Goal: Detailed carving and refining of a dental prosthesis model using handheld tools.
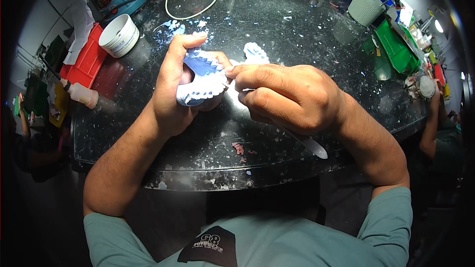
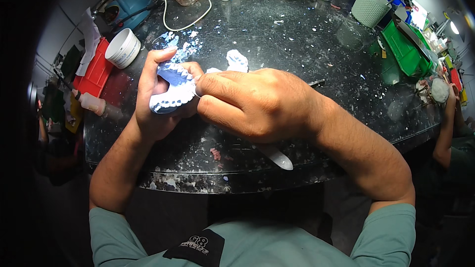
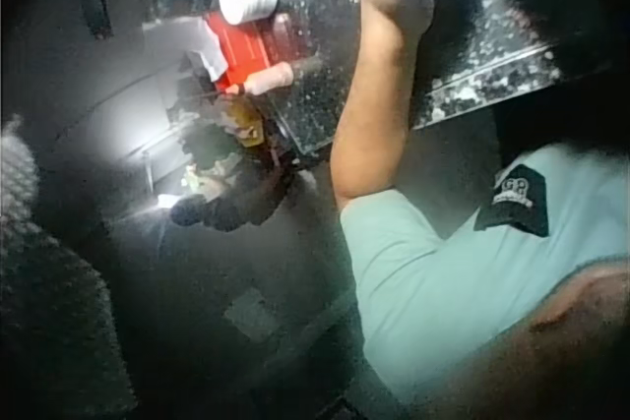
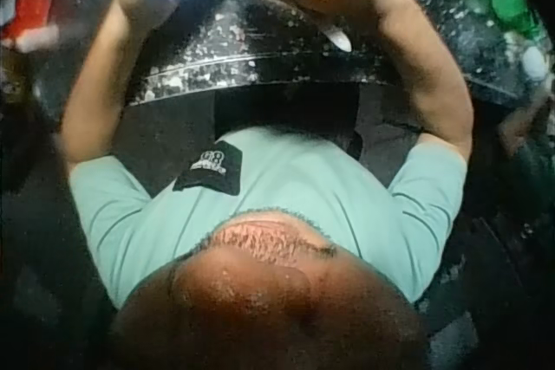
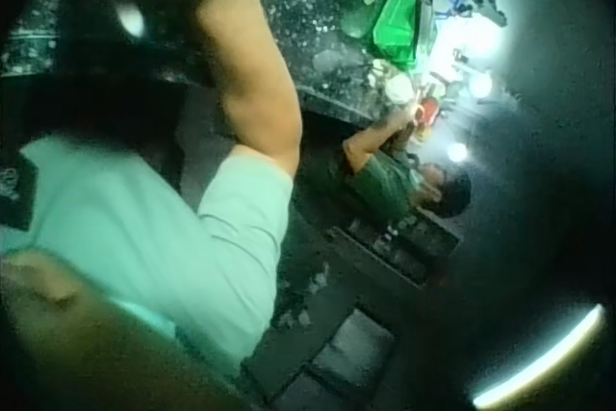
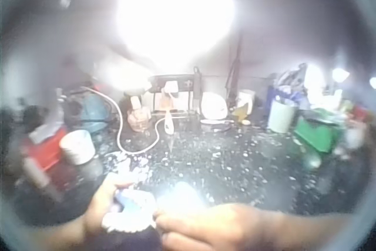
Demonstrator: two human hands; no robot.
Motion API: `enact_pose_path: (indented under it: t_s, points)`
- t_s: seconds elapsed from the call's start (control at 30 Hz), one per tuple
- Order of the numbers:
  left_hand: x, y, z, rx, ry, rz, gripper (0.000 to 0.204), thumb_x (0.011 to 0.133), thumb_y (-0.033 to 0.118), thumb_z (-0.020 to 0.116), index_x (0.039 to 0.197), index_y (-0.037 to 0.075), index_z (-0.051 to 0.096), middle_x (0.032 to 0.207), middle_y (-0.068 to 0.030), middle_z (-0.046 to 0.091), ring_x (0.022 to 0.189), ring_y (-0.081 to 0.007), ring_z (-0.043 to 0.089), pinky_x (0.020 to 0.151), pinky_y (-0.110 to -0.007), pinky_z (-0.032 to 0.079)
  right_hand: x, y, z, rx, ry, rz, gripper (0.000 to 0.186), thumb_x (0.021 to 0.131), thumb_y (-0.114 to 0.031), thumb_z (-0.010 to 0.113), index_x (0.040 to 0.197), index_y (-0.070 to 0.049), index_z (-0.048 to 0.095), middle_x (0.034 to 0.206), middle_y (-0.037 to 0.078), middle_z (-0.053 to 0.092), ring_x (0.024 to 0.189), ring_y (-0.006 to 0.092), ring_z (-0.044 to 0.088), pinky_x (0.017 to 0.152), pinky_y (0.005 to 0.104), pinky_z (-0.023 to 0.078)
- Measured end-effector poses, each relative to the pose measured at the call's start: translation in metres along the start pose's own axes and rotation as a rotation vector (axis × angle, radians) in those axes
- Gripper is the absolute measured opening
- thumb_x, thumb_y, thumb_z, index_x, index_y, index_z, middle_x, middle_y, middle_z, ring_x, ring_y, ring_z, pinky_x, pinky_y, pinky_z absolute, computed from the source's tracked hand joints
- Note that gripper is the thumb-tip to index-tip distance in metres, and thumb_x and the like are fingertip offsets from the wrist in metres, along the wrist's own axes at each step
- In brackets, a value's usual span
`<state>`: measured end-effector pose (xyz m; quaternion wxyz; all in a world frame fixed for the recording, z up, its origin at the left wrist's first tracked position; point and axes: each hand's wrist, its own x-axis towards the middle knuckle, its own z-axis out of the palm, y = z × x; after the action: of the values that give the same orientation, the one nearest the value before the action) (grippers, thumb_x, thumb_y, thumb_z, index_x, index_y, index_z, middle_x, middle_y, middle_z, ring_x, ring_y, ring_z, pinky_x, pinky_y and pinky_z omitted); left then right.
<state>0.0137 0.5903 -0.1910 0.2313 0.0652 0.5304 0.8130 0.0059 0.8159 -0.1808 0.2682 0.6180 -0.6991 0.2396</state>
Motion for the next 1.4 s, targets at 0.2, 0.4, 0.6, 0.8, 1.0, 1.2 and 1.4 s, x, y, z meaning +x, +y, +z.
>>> enact_pose_path:
  t_s: [0.2, 0.4, 0.6, 0.8, 1.0, 1.2, 1.4]
  points:
    - [0.001, -0.003, -0.002, 0.041, -0.105, 0.043, 0.065, 0.101, 0.059, 0.025, 0.088, 0.004, 0.056, 0.067, -0.0006, 0.049, 0.048, -0.0096, 0.039, 0.047, -0.023, 0.030, -0.004, -0.001, 0.002, -0.012, 0.035, 0.042, 0.014, 0.079, -0.007, 0.069, 0.089, 0.000, 0.062, 0.103, 0.015, 0.066, 0.081, 0.0263, 0.071, 0.061, 0.0347, 0.060]
    - [-0.001, 0.000, 0.006, 0.078, 0.020, 0.040, 0.065, 0.100, 0.061, 0.026, 0.090, 0.004, 0.055, 0.069, -0.0016, 0.050, 0.050, -0.0094, 0.040, 0.047, -0.023, 0.031, -0.005, 0.006, 0.006, 0.068, 0.078, -0.008, 0.016, 0.077, -0.005, 0.072, 0.089, 0.001, 0.063, 0.101, 0.014, 0.067, 0.081, 0.0267, 0.071, 0.061, 0.0348, 0.060]
    - [-0.001, 0.000, -0.001, 0.046, -0.055, 0.012, 0.065, 0.099, 0.062, 0.026, 0.090, 0.004, 0.054, 0.076, -0.0026, 0.052, 0.052, -0.0087, 0.041, 0.048, -0.022, 0.031, -0.006, 0.006, 0.007, 0.046, 0.090, -0.007, 0.016, 0.077, -0.005, 0.072, 0.090, 0.001, 0.064, 0.101, 0.014, 0.067, 0.080, 0.0261, 0.072, 0.060, 0.0341, 0.060]
    - [0.000, -0.001, 0.000, 0.027, -0.061, 0.003, 0.064, 0.100, 0.060, 0.025, 0.088, 0.004, 0.054, 0.071, -0.0013, 0.049, 0.049, -0.0086, 0.038, 0.047, -0.022, 0.030, -0.006, 0.007, 0.007, 0.051, 0.084, -0.014, 0.016, 0.076, -0.006, 0.072, 0.088, 0.001, 0.063, 0.101, 0.014, 0.067, 0.079, 0.0256, 0.071, 0.059, 0.0339, 0.060]
    - [-0.001, -0.002, 0.001, -0.008, -0.005, 0.018, 0.063, 0.101, 0.058, 0.026, 0.086, 0.003, 0.055, 0.071, -0.0013, 0.050, 0.049, -0.0083, 0.039, 0.047, -0.022, 0.030, -0.006, 0.006, 0.009, -0.018, 0.093, -0.028, 0.014, 0.077, -0.006, 0.070, 0.086, 0.001, 0.062, 0.103, 0.015, 0.066, 0.079, 0.0255, 0.071, 0.061, 0.0330, 0.060]
    - [0.000, -0.002, 0.000, 0.018, -0.035, 0.019, 0.063, 0.101, 0.057, 0.026, 0.086, 0.003, 0.056, 0.067, -0.0009, 0.049, 0.048, -0.0082, 0.038, 0.047, -0.022, 0.030, -0.005, 0.002, 0.002, 0.019, 0.000, -0.028, 0.012, 0.077, 0.000, 0.072, 0.080, 0.004, 0.061, 0.106, 0.025, 0.067, 0.092, 0.0339, 0.073, 0.068, 0.0368, 0.064]
    - [0.001, -0.002, -0.004, 0.020, -0.019, 0.018, 0.064, 0.101, 0.057, 0.025, 0.084, 0.003, 0.056, 0.063, -0.0009, 0.048, 0.047, -0.0089, 0.037, 0.046, -0.023, 0.029, -0.003, 0.000, 0.002, -0.012, -0.002, -0.034, 0.012, 0.077, 0.000, 0.071, 0.081, 0.005, 0.061, 0.109, 0.027, 0.067, 0.092, 0.0338, 0.073, 0.067, 0.0368, 0.063]
